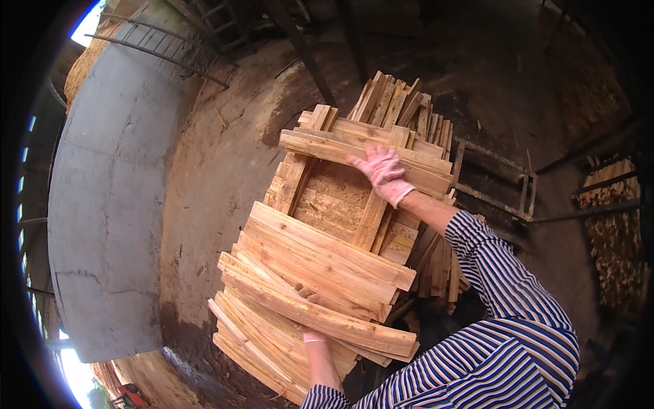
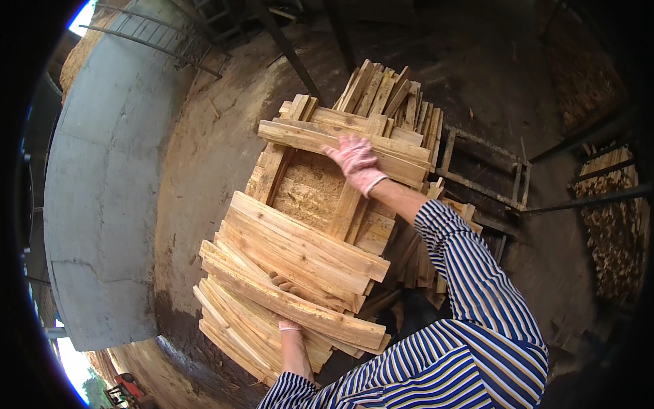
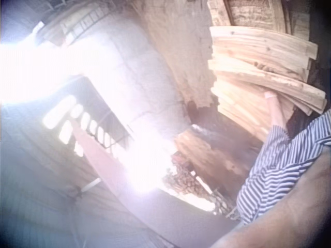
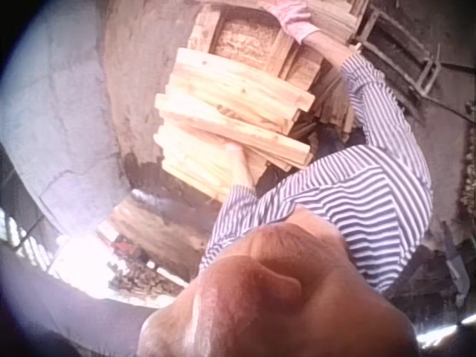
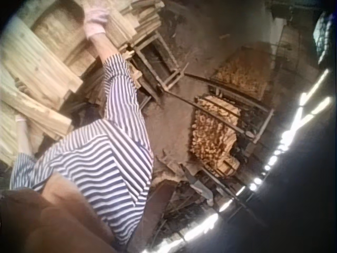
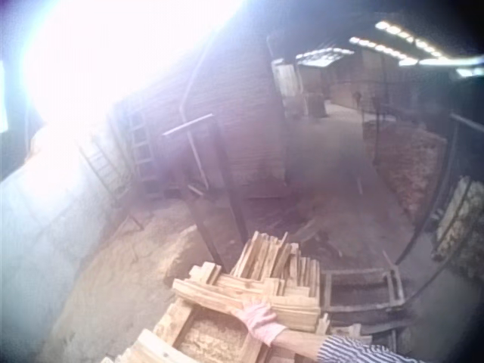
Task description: The person picks up wooden planks from a pile on the floor and stacks them onto a metal rack. The person wears pink gloves and handles the planks one by one or in small groups, arranging them vertically on the rack.
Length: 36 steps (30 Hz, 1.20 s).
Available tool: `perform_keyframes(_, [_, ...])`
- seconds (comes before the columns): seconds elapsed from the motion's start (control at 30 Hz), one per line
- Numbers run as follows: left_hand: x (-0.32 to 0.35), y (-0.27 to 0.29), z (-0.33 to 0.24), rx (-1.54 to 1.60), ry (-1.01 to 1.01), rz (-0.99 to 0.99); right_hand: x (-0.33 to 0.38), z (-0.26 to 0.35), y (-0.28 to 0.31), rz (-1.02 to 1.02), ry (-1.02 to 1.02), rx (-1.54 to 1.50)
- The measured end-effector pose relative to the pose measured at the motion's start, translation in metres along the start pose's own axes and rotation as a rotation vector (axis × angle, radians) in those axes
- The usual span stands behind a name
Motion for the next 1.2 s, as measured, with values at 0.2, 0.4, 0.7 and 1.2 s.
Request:
perform_keyframes(0.2, [0.047,0.037,-0.043,-0.015,-0.119,-0.09,0.01,0.102,0.03,0.66,0.334,-0.292])
perform_keyframes(0.4, [0.055,0.046,-0.046,0.025,-0.128,-0.108,0.091,0.187,0.086,1.234,0.207,-0.635])
perform_keyframes(0.7, [0.049,0.043,-0.039,0.032,-0.117,-0.078,-0.031,0.087,-0.033,0.442,0.414,-0.397])
perform_keyframes(1.2, [0.042,0.066,-0.078,-0.07,-0.311,-0.228,0.105,0.208,0.165,0.874,0.452,-0.988])
Point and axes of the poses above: each hand's wrist, its own x-axis away from the middle knuckle, its own y-axis out of the back of the hand, z = x × y, the point moved 9 cm from there along -x, towards the middle knuckle, and after that the axes turned 4 degrees about -z, right-handed, at the moved point
